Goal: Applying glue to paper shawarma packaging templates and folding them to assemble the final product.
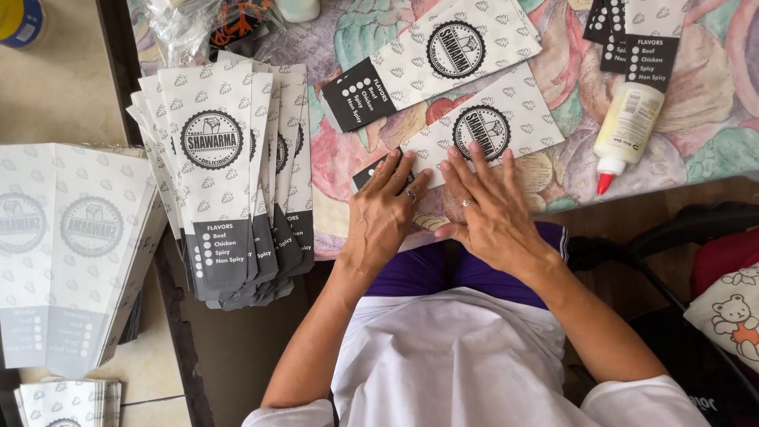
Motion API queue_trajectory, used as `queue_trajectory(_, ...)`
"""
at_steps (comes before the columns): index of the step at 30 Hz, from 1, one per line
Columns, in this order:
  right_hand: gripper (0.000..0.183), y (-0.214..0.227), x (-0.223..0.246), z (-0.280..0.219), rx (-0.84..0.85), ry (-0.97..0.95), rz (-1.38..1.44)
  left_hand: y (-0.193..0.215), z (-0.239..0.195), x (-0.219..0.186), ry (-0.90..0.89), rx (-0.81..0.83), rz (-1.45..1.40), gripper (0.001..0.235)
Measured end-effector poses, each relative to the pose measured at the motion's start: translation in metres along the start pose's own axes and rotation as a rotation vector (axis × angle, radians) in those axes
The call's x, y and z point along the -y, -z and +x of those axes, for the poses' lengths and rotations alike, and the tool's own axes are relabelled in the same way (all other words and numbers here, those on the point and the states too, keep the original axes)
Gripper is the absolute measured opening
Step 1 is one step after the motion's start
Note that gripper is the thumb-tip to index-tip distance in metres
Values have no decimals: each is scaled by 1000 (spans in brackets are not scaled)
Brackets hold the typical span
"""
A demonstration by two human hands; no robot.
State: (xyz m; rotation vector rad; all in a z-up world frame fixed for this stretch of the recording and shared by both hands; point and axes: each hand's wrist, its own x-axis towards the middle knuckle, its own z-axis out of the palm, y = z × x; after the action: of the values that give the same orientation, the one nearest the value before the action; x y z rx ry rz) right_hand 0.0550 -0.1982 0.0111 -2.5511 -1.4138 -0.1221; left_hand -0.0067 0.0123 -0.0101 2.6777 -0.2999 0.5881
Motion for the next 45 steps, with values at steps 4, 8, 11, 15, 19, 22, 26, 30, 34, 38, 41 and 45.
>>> queue_trajectory(4,84,27,-29,-16,51,-164,-128,2,2,-2,0,-41,-19,21)
queue_trajectory(8,83,45,-60,-41,71,-378,-114,-3,0,-4,5,-62,-41,24)
queue_trajectory(11,97,35,-72,-54,20,-362,-262,-3,-8,-10,3,-33,-81,46)
queue_trajectory(15,86,19,-92,-35,-83,-431,-358,14,-18,-26,59,108,-49,100)
queue_trajectory(19,53,23,-107,15,-248,-346,-34,14,-51,-39,53,42,37,48)
queue_trajectory(22,38,18,-116,52,-236,-275,40,47,-50,-42,68,-25,42,25)
queue_trajectory(26,46,17,-105,91,-124,-133,174,106,-40,-18,491,-230,-329,10)
queue_trajectory(30,41,7,-99,99,-192,-5,79,135,-57,39,831,-445,4,30)
queue_trajectory(34,34,-19,-118,62,-307,26,41,134,-68,77,871,-413,262,29)
queue_trajectory(38,28,-19,-95,13,-355,-10,123,111,-59,84,742,-379,511,44)
queue_trajectory(41,30,-5,-78,-10,-305,-14,152,67,-44,70,464,-418,301,34)
queue_trajectory(45,35,40,-76,-23,-356,-78,79,36,-7,16,38,-190,-95,35)
